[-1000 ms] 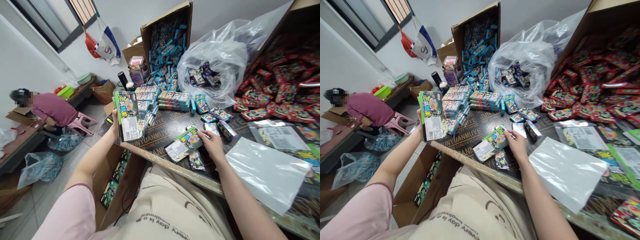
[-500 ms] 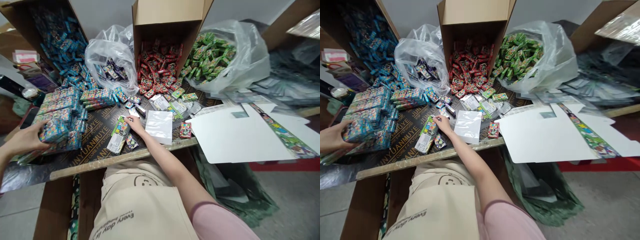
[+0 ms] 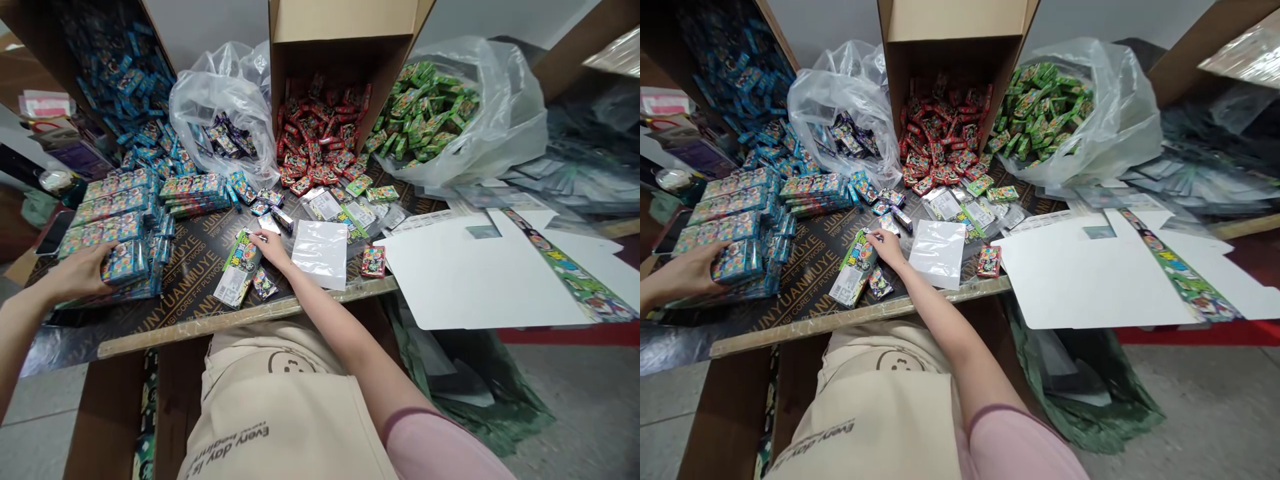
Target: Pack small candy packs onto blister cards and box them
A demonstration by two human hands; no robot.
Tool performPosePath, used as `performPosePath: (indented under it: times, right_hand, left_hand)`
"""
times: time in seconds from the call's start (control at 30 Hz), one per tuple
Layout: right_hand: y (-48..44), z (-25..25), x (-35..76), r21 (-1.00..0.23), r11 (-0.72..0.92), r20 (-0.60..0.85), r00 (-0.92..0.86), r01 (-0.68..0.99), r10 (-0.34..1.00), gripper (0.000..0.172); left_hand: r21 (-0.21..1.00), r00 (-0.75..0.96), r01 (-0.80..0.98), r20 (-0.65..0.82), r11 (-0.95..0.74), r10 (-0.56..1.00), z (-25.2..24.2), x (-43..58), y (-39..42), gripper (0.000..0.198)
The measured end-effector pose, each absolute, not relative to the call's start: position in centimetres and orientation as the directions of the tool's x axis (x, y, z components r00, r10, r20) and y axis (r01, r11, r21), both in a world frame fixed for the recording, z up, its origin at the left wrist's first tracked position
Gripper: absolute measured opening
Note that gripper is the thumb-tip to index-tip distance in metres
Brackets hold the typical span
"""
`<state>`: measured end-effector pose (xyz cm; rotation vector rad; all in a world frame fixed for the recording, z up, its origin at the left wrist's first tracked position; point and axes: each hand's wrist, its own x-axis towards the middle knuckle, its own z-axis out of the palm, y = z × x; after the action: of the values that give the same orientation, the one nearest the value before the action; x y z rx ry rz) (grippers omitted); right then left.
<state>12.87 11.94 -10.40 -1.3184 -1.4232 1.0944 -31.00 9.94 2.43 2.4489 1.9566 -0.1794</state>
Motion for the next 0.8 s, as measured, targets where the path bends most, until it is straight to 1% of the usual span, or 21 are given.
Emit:
performPosePath:
  times: [0.07,0.13,0.2,0.3,0.37,0.4,0.43,0.5,0.53,0.57,0.6,0.63,0.7,0.73,0.77,0.8]
  right_hand:
    - [12.0,-10.3,12.9,-0.975,0.043,0.034,-0.044,0.220,0.998,0.015]
    - [12.0,-10.4,12.9,-0.976,0.042,0.033,-0.045,0.215,0.998,0.015]
    - [12.0,-10.5,12.8,-0.978,0.044,0.036,-0.044,0.204,0.998,0.016]
    - [12.1,-10.9,12.7,-0.984,0.048,0.042,-0.035,0.173,0.998,0.020]
    - [12.3,-11.3,12.7,-0.989,0.048,0.046,-0.017,0.143,0.999,0.024]
    - [12.4,-11.4,12.7,-0.991,0.047,0.047,-0.003,0.127,0.999,0.027]
    - [12.5,-11.6,12.8,-0.993,0.045,0.048,0.016,0.111,0.999,0.030]
    - [12.8,-11.9,12.8,-0.996,0.037,0.042,0.056,0.083,0.998,0.037]
    - [12.9,-12.1,12.9,-0.997,0.031,0.037,0.074,0.071,0.997,0.040]
    - [12.9,-12.2,12.9,-0.998,0.026,0.031,0.089,0.058,0.996,0.043]
    - [13.0,-12.3,12.9,-0.999,0.021,0.025,0.101,0.044,0.995,0.045]
    - [12.9,-12.3,12.8,-0.999,0.017,0.021,0.110,0.031,0.994,0.047]
    - [12.8,-12.4,12.7,-1.000,0.016,0.017,0.129,0.005,0.991,0.051]
    - [12.6,-12.3,12.6,-1.000,0.018,0.017,0.139,-0.007,0.990,0.054]
    - [12.5,-12.2,12.5,-1.000,0.021,0.018,0.150,-0.016,0.989,0.057]
    - [12.3,-12.1,12.4,-0.999,0.025,0.021,0.159,-0.024,0.987,0.060]
  left_hand:
    - [-0.022,0.221,0.974,-0.099,-0.224,0.970,1.8,-31.2,9.8,0.080]
    - [-0.022,0.221,0.974,-0.111,-0.225,0.969,1.4,-31.3,9.3,0.080]
    - [-0.067,0.215,0.973,-0.101,-0.222,0.971,1.4,-31.5,8.9,0.083]
    - [-0.138,0.198,0.969,-0.068,-0.206,0.978,2.1,-31.7,8.0,0.093]
    - [-0.128,0.193,0.973,-0.014,-0.193,0.981,2.9,-31.0,7.1,0.099]
    - [-0.101,0.195,0.977,0.047,-0.190,0.980,3.3,-30.3,6.4,0.098]
    - [-0.056,0.197,0.980,0.128,-0.191,0.972,3.6,-29.3,5.5,0.096]
    - [0.088,0.171,0.974,0.333,-0.211,0.927,3.7,-26.2,3.4,0.077]
    - [0.203,0.133,0.953,0.389,-0.225,0.912,3.3,-24.2,2.4,0.068]
    - [0.338,0.096,0.910,0.391,-0.240,0.915,2.7,-22.1,1.3,0.062]
    - [0.489,0.047,0.841,0.359,-0.231,0.932,1.7,-20.0,0.4,0.057]
    - [0.633,0.011,0.751,0.274,-0.189,0.962,0.5,-17.8,-0.3,0.056]
    - [0.842,-0.094,0.538,0.107,-0.040,0.990,-2.2,-14.0,-1.2,0.054]
    - [0.917,-0.173,0.395,0.020,0.051,0.985,-3.6,-12.4,-1.3,0.055]
    - [0.961,-0.220,0.233,-0.099,0.150,0.971,-4.8,-11.0,-1.4,0.059]
    - [0.970,-0.225,0.088,-0.204,0.228,0.953,-5.7,-9.9,-1.3,0.064]
